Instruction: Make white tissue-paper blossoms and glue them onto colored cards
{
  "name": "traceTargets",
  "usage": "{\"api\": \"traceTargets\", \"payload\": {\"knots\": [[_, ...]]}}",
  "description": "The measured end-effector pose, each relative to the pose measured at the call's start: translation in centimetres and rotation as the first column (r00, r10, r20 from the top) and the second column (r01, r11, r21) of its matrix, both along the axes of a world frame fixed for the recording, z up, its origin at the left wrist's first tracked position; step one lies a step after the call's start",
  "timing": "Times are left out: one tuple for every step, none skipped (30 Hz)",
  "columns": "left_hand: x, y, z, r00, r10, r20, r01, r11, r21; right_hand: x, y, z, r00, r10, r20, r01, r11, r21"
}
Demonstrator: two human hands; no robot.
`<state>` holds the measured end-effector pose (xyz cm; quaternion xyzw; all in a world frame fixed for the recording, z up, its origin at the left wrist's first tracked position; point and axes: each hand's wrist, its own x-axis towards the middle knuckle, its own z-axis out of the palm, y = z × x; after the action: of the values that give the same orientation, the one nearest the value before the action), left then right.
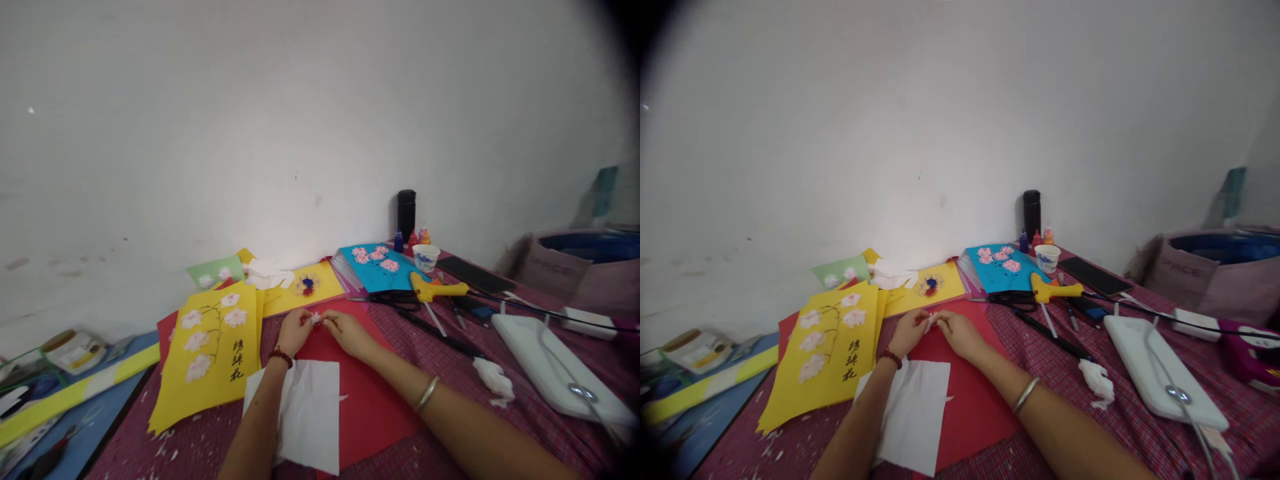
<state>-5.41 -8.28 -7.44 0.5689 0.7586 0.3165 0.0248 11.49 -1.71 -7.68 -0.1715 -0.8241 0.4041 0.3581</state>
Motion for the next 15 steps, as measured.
{"api": "traceTargets", "payload": {"knots": [[0.1, 0.0, 0.1, 1.0, -0.005, 0.0, 0.005, 1.0, 0.0, 0.0, 0.0, 0.1, 1.0, -0.003, -0.004, 0.003, 1.0, -0.001], [0.2, 0.0, 0.1, 1.0, -0.005, -0.004, 0.005, 1.0, -0.002, 0.0, 0.1, 0.1, 1.0, -0.01, -0.01, 0.01, 1.0, -0.004], [0.3, 0.0, 0.2, 1.0, -0.002, -0.01, 0.002, 1.0, -0.007, 0.0, 0.2, 0.2, 1.0, -0.022, -0.015, 0.021, 1.0, -0.009], [0.3, 0.1, 0.2, 1.0, 0.004, -0.016, -0.004, 1.0, -0.011, 0.0, 0.3, 0.2, 0.999, -0.036, -0.019, 0.036, 0.999, -0.013], [0.4, 0.1, 0.2, 1.0, 0.012, -0.02, -0.012, 1.0, -0.016, 0.0, 0.5, 0.2, 0.998, -0.051, -0.022, 0.051, 0.999, -0.015], [0.5, 0.1, 0.2, 1.0, 0.018, -0.021, -0.019, 1.0, -0.019, -0.1, 0.6, 0.2, 0.997, -0.067, -0.024, 0.067, 0.998, -0.014], [0.5, 0.1, 0.3, 0.999, 0.025, -0.019, -0.026, 0.999, -0.021, -0.1, 0.8, 0.2, 0.996, -0.083, -0.023, 0.083, 0.996, -0.01], [0.5, 0.1, 0.3, 0.999, 0.032, -0.014, -0.033, 0.999, -0.022, -0.1, 1.0, 0.2, 0.995, -0.1, -0.019, 0.1, 0.995, -0.002], [0.5, 0.1, 0.4, 0.999, 0.04, -0.006, -0.04, 0.999, -0.02, -0.1, 1.3, 0.2, 0.993, -0.119, -0.013, 0.119, 0.993, 0.011], [0.5, 0.1, 0.6, 0.999, 0.048, 0.005, -0.048, 0.999, -0.017, 0.0, 1.5, 0.3, 0.99, -0.141, -0.002, 0.141, 0.99, 0.027], [0.4, 0.0, 0.9, 0.998, 0.056, 0.018, -0.056, 0.998, -0.01, 0.3, 1.8, 0.3, 0.987, -0.163, 0.012, 0.163, 0.985, 0.049], [0.4, -0.1, 1.4, 0.997, 0.064, 0.031, -0.064, 0.998, 0.001, 0.6, 2.2, 0.4, 0.982, -0.185, 0.031, 0.182, 0.98, 0.078], [0.3, -0.3, 2.0, 0.997, 0.071, 0.044, -0.071, 0.997, 0.016, 1.1, 2.5, 0.5, 0.978, -0.202, 0.055, 0.195, 0.974, 0.114], [0.2, -0.6, 2.8, 0.996, 0.075, 0.054, -0.077, 0.997, 0.031, 1.7, 2.8, 0.6, 0.973, -0.213, 0.086, 0.198, 0.967, 0.159], [0.2, -1.0, 3.8, 0.995, 0.076, 0.059, -0.079, 0.996, 0.042, 2.4, 3.0, 0.8, 0.968, -0.215, 0.126, 0.186, 0.96, 0.209]]}}
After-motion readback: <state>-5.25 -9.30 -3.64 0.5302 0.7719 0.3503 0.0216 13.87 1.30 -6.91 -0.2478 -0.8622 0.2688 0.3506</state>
